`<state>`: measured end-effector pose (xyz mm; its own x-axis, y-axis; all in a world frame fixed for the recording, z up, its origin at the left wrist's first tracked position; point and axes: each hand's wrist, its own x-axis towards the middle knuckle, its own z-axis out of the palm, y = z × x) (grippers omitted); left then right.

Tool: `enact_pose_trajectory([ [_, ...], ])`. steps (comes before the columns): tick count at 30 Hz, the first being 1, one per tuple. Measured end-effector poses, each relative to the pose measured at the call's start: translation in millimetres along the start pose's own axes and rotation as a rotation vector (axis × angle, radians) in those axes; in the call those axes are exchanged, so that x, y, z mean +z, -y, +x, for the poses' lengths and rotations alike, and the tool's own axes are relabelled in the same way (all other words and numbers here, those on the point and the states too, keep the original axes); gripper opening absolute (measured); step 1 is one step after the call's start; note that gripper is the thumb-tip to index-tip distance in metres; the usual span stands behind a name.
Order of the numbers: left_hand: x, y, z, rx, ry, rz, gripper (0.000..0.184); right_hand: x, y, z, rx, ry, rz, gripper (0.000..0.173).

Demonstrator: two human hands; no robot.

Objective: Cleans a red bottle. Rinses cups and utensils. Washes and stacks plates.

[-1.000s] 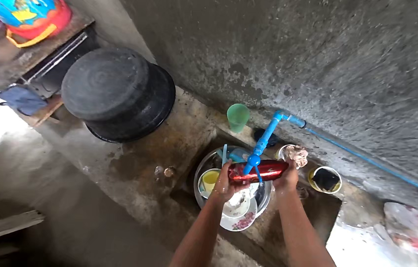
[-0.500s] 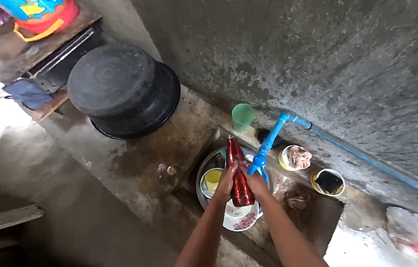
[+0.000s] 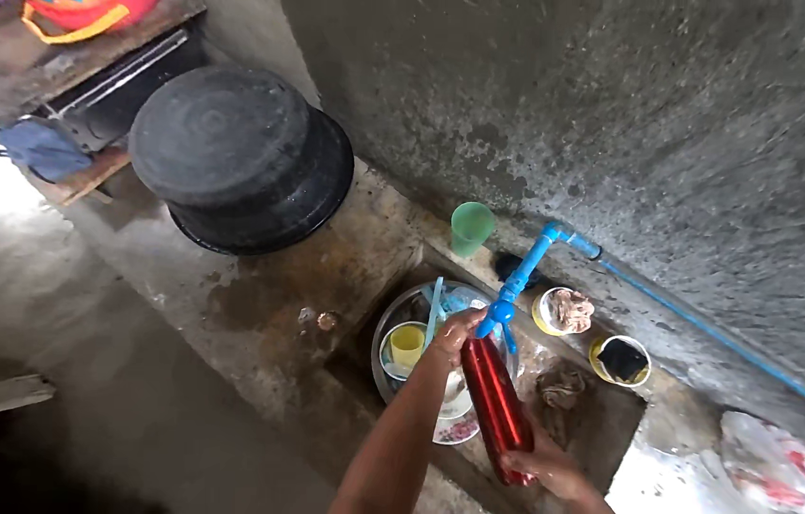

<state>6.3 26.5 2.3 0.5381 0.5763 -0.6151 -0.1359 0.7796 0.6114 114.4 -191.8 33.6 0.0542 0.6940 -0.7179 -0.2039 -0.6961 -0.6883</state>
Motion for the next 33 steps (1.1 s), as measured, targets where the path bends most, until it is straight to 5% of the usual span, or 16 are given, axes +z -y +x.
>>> enact_pose_trajectory([
  [3, 0, 8, -4, -0.011, 0.124, -0.267, 0.039, -7, -9, -10, 0.009, 0.109, 0.19, 0.111],
  [7, 16, 20, 0, 0.157, -0.285, 0.383, 0.029, -10, -2, 8, 0.146, -0.128, -0.451, 0.119],
  [10, 17, 20, -13, 0.331, -0.308, 0.305, 0.038, -13, -10, 13, 0.12, -0.15, -0.438, 0.121],
  [12, 5, 14, -23, 0.507, -0.219, 0.218, 0.05, -15, -16, 12, 0.104, -0.127, -0.367, 0.121],
  [15, -11, -4, -35, 0.729, 0.116, 0.324, 0.096, -20, -21, 15, 0.105, -0.095, -0.374, 0.123],
  [17, -7, -19, -40, 0.784, 0.25, 0.528, 0.09, -20, -24, 15, 0.088, -0.07, -0.347, 0.121],
  [22, 5, -26, -35, 0.932, 0.135, 0.731, 0.071, -14, -27, 19, 0.043, -0.074, -0.323, 0.12],
  [26, -12, -1, -41, 0.712, -0.034, 0.74, 0.084, -9, -26, 13, 0.052, -0.116, -0.307, 0.121],
  [29, -9, 23, -42, 0.405, -0.347, 0.417, 0.053, 3, -14, 7, 0.082, -0.185, -0.473, 0.117],
  [33, 0, 31, -25, 0.203, -0.542, 0.636, 0.026, 29, 1, 1, 0.231, -0.284, -0.87, 0.12],
])
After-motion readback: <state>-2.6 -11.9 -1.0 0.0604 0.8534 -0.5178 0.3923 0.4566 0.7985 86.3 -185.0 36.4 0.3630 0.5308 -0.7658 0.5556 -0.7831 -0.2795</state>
